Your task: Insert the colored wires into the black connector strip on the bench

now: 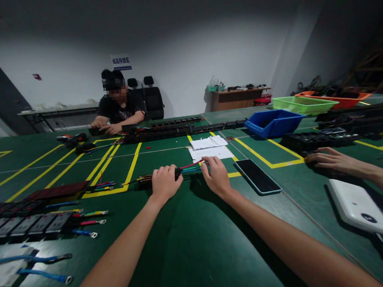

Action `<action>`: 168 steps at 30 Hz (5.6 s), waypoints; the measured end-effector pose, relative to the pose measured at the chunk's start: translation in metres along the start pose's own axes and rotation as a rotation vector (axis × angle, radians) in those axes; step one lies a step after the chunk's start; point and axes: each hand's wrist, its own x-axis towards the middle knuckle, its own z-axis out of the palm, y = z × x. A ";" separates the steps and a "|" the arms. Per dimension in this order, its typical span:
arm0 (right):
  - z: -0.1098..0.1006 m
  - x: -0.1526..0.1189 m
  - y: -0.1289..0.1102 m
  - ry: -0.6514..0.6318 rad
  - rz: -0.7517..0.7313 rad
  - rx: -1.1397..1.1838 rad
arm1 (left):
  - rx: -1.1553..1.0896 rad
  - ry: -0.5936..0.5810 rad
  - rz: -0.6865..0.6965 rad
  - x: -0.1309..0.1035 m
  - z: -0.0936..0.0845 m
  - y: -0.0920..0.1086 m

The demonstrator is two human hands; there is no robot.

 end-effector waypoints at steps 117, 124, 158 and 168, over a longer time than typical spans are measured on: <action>-0.001 0.002 0.002 -0.100 0.190 -0.197 | -0.012 0.004 -0.019 -0.001 0.003 -0.003; 0.002 0.001 0.007 0.039 0.090 -0.013 | -0.059 0.003 -0.014 -0.001 0.006 -0.005; 0.003 0.003 0.011 0.062 0.067 0.140 | -0.045 -0.010 -0.027 -0.001 0.002 -0.003; 0.001 0.001 0.006 0.066 0.015 0.215 | -0.010 -0.021 -0.034 -0.001 -0.001 0.000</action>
